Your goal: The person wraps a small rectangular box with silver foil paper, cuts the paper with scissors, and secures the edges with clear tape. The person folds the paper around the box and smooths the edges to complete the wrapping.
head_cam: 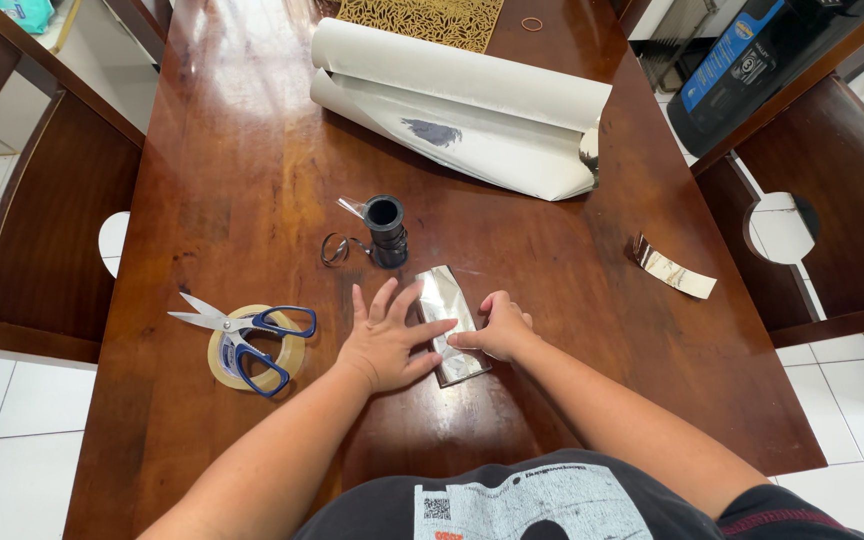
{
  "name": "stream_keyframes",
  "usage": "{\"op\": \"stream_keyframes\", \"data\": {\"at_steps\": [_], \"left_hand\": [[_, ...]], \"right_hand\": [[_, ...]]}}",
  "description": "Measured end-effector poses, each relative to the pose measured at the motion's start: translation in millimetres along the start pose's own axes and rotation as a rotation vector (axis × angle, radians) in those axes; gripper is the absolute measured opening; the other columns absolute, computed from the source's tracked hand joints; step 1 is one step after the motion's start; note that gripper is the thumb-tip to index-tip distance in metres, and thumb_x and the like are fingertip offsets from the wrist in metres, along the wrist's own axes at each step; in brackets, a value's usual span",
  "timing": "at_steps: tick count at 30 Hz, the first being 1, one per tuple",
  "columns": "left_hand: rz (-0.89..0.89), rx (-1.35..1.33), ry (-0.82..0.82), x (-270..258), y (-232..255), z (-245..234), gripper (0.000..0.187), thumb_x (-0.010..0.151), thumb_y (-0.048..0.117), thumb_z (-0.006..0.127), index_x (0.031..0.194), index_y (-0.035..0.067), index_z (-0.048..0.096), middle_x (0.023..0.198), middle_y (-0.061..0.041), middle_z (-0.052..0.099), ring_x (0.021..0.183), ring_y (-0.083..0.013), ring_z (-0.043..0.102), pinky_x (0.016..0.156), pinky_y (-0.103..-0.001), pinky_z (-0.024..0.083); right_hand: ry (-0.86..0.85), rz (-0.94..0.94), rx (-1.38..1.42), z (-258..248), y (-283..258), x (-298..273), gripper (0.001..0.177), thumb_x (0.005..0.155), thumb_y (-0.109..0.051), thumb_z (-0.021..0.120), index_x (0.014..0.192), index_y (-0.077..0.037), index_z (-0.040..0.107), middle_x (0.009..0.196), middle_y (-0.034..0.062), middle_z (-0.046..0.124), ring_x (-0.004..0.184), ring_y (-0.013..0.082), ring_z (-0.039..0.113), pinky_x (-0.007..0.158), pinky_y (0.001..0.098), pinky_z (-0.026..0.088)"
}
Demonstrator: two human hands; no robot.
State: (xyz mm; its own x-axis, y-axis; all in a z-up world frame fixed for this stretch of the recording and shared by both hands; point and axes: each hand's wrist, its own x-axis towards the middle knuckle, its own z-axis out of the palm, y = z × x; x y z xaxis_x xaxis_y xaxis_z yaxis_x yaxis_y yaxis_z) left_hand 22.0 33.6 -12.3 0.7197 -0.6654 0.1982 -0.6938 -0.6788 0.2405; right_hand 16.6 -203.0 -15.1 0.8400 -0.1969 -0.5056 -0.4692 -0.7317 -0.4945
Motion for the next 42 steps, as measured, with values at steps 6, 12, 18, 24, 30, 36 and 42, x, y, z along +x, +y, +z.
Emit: {"op": "stream_keyframes", "data": {"at_steps": [6, 12, 18, 24, 30, 36, 42], "left_hand": [[-0.12, -0.015, -0.131, 12.4, -0.6, -15.7, 0.056, 0.078, 0.066, 0.067, 0.132, 0.058, 0.057, 0.163, -0.006, 0.019, 0.15, -0.0424, 0.005, 0.11, -0.08, -0.004], [-0.257, -0.074, -0.259, 18.1, 3.7, -27.3, 0.062, 0.073, 0.069, 0.07, 0.133, 0.061, 0.055, 0.167, -0.007, 0.012, 0.152, -0.042, 0.0, 0.112, -0.078, -0.006], [-0.271, -0.074, -0.263, 19.9, 3.5, -31.4, 0.063, 0.073, 0.071, 0.07, 0.133, 0.059, 0.056, 0.167, -0.006, 0.013, 0.153, -0.0407, 0.0, 0.113, -0.077, -0.006], [-0.296, -0.082, -0.309, 23.0, 7.1, -36.2, 0.063, 0.073, 0.071, 0.07, 0.133, 0.062, 0.055, 0.168, -0.005, 0.011, 0.154, -0.04, -0.001, 0.114, -0.076, -0.007], [-0.312, -0.051, -0.367, 25.3, 12.7, -47.0, 0.064, 0.075, 0.071, 0.067, 0.136, 0.063, 0.051, 0.169, -0.006, 0.007, 0.155, -0.0401, -0.005, 0.114, -0.076, -0.008], [-0.282, -0.006, -0.335, 22.0, 15.4, -44.5, 0.064, 0.08, 0.069, 0.064, 0.141, 0.061, 0.046, 0.169, -0.01, 0.003, 0.153, -0.0436, -0.007, 0.114, -0.075, -0.006], [-0.418, -0.297, 0.069, 7.2, 16.9, -1.3, 0.085, 0.073, 0.041, 0.08, 0.149, 0.029, 0.042, 0.159, -0.018, 0.02, 0.143, -0.0433, 0.019, 0.113, -0.054, 0.026]], "right_hand": [[-0.013, 0.028, -0.027, -1.3, -1.6, -3.8, 0.096, 0.053, -0.059, 0.092, 0.127, -0.014, 0.049, 0.125, 0.0084, 0.062, 0.12, 0.0272, 0.055, 0.097, 0.0436, 0.048], [0.123, -0.094, -0.09, -8.4, -10.2, -26.1, 0.091, 0.057, -0.057, 0.09, 0.129, -0.019, 0.05, 0.129, 0.0041, 0.057, 0.123, 0.026, 0.05, 0.102, 0.0491, 0.039], [0.371, -0.743, -0.436, -9.0, -5.3, -60.1, 0.062, 0.083, -0.048, 0.072, 0.138, -0.023, 0.06, 0.123, 0.0079, 0.054, 0.118, 0.0289, 0.045, 0.101, 0.0519, 0.027], [0.353, -0.817, -0.543, -3.4, 8.2, -76.6, 0.063, 0.088, -0.049, 0.065, 0.139, -0.012, 0.058, 0.127, 0.0115, 0.053, 0.12, 0.0312, 0.043, 0.103, 0.0551, 0.026], [0.303, -0.838, -0.459, 0.0, 31.1, -77.6, 0.061, 0.085, -0.047, 0.068, 0.136, -0.014, 0.06, 0.13, 0.0119, 0.053, 0.123, 0.0323, 0.042, 0.104, 0.0574, 0.024], [0.208, -0.727, 0.389, 12.4, 59.0, -30.2, 0.043, 0.091, -0.027, 0.068, 0.131, -0.013, 0.061, 0.12, 0.0067, 0.067, 0.104, 0.0187, 0.063, 0.09, 0.0366, 0.05], [-0.284, -0.364, 0.651, 22.6, 45.3, 20.6, 0.046, 0.096, -0.017, 0.058, 0.142, -0.008, 0.061, 0.092, 0.0059, 0.068, 0.074, 0.0114, 0.057, 0.064, 0.0265, 0.05]]}}
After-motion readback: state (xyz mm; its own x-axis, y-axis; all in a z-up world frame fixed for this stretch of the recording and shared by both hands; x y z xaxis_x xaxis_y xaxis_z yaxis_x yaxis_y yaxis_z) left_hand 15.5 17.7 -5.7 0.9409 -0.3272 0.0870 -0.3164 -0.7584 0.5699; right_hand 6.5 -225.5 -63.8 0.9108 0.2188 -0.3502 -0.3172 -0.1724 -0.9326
